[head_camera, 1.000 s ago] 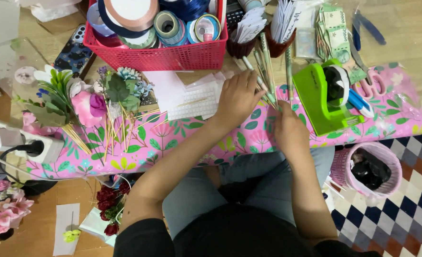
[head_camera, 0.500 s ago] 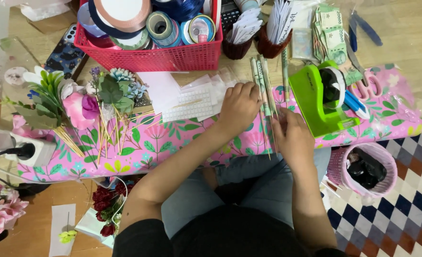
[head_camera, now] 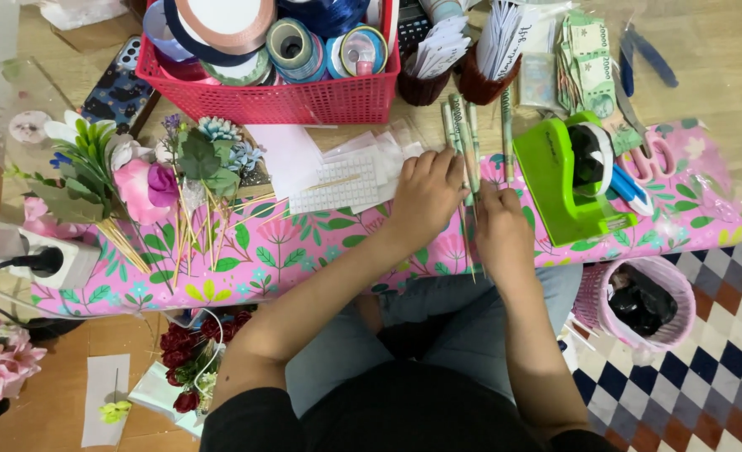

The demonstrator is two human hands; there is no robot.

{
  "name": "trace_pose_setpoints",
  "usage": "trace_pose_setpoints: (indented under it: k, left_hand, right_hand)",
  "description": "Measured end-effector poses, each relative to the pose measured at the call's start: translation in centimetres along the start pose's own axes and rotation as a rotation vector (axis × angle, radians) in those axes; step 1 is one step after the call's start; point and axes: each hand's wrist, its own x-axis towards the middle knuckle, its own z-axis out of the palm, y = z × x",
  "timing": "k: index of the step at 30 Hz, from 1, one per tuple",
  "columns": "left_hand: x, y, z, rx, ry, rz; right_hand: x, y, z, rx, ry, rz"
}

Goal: Wrapping currency notes around wooden sticks and securing them with tape to prepare components for a money bouquet.

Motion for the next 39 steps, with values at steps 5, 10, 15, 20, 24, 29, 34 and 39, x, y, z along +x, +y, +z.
trace_pose_setpoints:
  k: [5,10,15,20,24,29,34,39]
  left_hand:
    - [-0.2,0.1,1.2,0.036,-0.014,-0.007]
    - [0.5,-1.1,3.2,0.125,0.042,-0.013]
    - [1.1,-2.6,5.1,0.189,0.101,-0.012]
    - [0.0,-2.0,1.1,0.047,0.040,-0.019]
    - [-1.6,-2.8,-0.1,-0.085,-0.129,0.075]
    - [-1.7,-2.7,0.3,-0.041,-0.147,0.037]
    - [-2.1,-1.9,-0.7,-0.084,-0.131,0.011]
    - [-2.3,-0.6,-2.9,-0.165,-0.188,0.216]
  right_hand:
    - [2.0,1.0,0.5,0.072,0.003,-0.029]
    - [4.9,0.9,0.8,0.149,0.057,-0.103]
    - [7.0,0.6,1.3,0.144,0.083,-0.112]
    - [6.1,-1.3,-0.8,0.145,0.049,-0.088]
    - [6.7,-0.4,0.5,0.153,0.030,-0.107]
    - [6.8,-1.3,0.1,0.086,0.048,-0.076]
    - [4.1,-2.6,-2.7,0.137,0.032,-0.102]
    - [0.0,0.2,-6.8,0.211,0.254,-0.184]
